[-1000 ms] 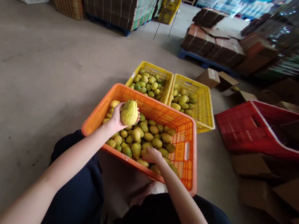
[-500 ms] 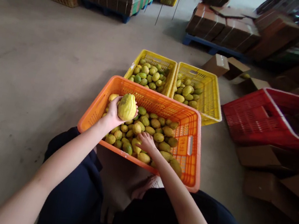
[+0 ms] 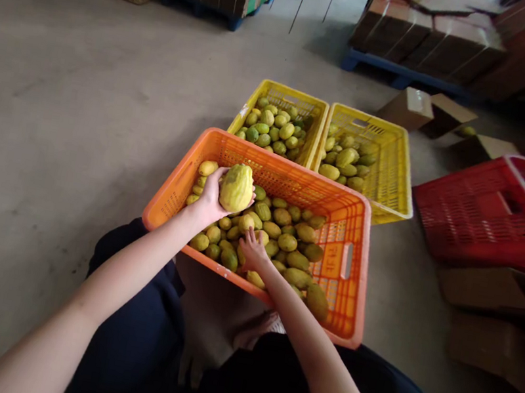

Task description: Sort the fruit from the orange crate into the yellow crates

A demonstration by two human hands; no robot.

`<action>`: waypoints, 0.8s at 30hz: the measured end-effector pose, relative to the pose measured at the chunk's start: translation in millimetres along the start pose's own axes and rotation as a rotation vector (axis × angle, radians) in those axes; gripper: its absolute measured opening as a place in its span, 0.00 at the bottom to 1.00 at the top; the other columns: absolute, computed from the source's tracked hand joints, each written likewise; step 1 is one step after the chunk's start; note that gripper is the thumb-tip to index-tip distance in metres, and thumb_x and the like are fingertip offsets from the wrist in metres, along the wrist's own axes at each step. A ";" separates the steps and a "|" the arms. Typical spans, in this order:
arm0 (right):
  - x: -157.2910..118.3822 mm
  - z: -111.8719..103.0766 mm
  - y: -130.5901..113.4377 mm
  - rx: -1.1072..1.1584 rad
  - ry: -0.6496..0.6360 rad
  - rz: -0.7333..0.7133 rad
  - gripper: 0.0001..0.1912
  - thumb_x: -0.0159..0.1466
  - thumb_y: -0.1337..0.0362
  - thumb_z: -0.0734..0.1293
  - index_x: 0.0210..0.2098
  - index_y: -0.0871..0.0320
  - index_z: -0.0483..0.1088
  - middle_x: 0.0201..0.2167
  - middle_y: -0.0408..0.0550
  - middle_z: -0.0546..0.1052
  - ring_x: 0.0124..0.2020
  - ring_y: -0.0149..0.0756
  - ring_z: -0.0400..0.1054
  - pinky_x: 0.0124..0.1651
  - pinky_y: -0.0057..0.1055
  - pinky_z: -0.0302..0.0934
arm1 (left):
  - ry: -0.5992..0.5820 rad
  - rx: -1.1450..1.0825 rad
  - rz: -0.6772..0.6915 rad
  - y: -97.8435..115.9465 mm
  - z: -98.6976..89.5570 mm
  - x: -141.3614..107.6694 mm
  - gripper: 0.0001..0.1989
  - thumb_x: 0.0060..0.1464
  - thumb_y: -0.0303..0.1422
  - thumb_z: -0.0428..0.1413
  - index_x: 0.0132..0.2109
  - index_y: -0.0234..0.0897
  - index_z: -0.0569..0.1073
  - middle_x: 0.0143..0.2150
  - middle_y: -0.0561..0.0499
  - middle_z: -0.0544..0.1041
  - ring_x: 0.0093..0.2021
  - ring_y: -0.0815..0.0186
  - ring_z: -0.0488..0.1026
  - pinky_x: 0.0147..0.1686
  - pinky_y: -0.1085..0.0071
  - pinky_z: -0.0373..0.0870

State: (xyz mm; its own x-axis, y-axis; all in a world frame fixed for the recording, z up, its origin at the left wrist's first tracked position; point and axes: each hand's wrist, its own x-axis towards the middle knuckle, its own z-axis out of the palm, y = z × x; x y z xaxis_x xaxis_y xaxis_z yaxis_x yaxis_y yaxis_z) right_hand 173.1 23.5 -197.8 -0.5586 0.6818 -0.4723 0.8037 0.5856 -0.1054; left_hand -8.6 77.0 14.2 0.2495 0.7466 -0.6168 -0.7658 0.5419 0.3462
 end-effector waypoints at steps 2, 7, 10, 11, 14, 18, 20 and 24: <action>-1.3 -2.2 -0.4 0.043 0.007 -0.019 0.49 0.41 0.63 0.79 0.60 0.70 0.64 0.63 0.77 0.62 0.68 0.68 0.46 0.67 0.62 0.34 | 0.000 -0.001 -0.003 0.1 -1.3 1.7 0.21 0.59 0.39 0.46 0.49 0.31 0.75 0.32 0.43 0.79 0.34 0.57 0.79 0.33 0.63 0.78; -8.9 -8.5 3.8 0.191 0.080 -0.042 0.42 0.44 0.72 0.73 0.58 0.67 0.64 0.55 0.68 0.71 0.60 0.59 0.62 0.68 0.53 0.41 | -0.011 0.005 0.008 1.5 -5.0 8.6 0.20 0.57 0.40 0.46 0.47 0.32 0.76 0.29 0.44 0.78 0.32 0.58 0.78 0.30 0.65 0.77; -13.8 -19.4 7.6 0.316 0.186 0.003 0.41 0.45 0.72 0.71 0.59 0.66 0.61 0.55 0.67 0.70 0.56 0.56 0.66 0.61 0.49 0.57 | -0.008 0.005 0.011 1.3 -5.8 13.6 0.21 0.57 0.42 0.46 0.46 0.33 0.76 0.28 0.44 0.78 0.29 0.59 0.77 0.28 0.66 0.76; -16.0 -26.4 9.5 0.362 0.235 0.024 0.41 0.46 0.71 0.70 0.60 0.65 0.59 0.56 0.66 0.69 0.56 0.55 0.66 0.58 0.47 0.60 | -0.014 0.002 0.012 1.2 -5.7 14.9 0.21 0.56 0.42 0.46 0.45 0.33 0.76 0.28 0.44 0.78 0.28 0.59 0.77 0.27 0.66 0.76; -29.4 -61.9 17.2 0.480 0.411 0.085 0.44 0.50 0.64 0.71 0.63 0.62 0.51 0.60 0.65 0.65 0.60 0.53 0.63 0.58 0.45 0.62 | -0.051 -0.002 0.011 1.3 -4.1 16.0 0.22 0.56 0.41 0.46 0.46 0.31 0.76 0.28 0.43 0.78 0.27 0.59 0.77 0.27 0.65 0.76; -70.9 -130.6 23.6 0.852 0.725 0.021 0.45 0.54 0.57 0.72 0.64 0.53 0.47 0.65 0.59 0.58 0.63 0.50 0.59 0.54 0.42 0.67 | -0.104 0.003 0.047 -2.1 2.9 9.3 0.22 0.56 0.40 0.44 0.46 0.31 0.76 0.28 0.43 0.78 0.28 0.59 0.77 0.29 0.64 0.76; -94.4 -159.8 19.4 1.159 0.815 -0.135 0.44 0.51 0.57 0.76 0.62 0.49 0.52 0.65 0.54 0.60 0.61 0.49 0.62 0.55 0.42 0.66 | -0.139 0.002 0.077 -8.6 8.9 4.5 0.21 0.57 0.39 0.43 0.43 0.31 0.76 0.28 0.43 0.79 0.29 0.59 0.78 0.30 0.65 0.76; -117.3 -183.5 1.9 1.425 0.873 -0.235 0.50 0.47 0.58 0.79 0.65 0.47 0.54 0.61 0.51 0.68 0.62 0.50 0.63 0.62 0.49 0.60 | -0.213 0.024 0.154 -29.1 23.0 -1.8 0.18 0.55 0.38 0.45 0.40 0.34 0.77 0.30 0.45 0.80 0.36 0.59 0.79 0.36 0.67 0.77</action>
State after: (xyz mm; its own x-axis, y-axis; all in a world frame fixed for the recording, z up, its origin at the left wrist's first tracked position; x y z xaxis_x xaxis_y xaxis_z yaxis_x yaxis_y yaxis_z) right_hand 202.6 25.1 18.0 -0.2306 0.9508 0.2067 -0.0477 0.2011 -0.9784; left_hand 26.9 68.7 21.4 0.2517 0.8841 -0.3937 -0.7907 0.4224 0.4431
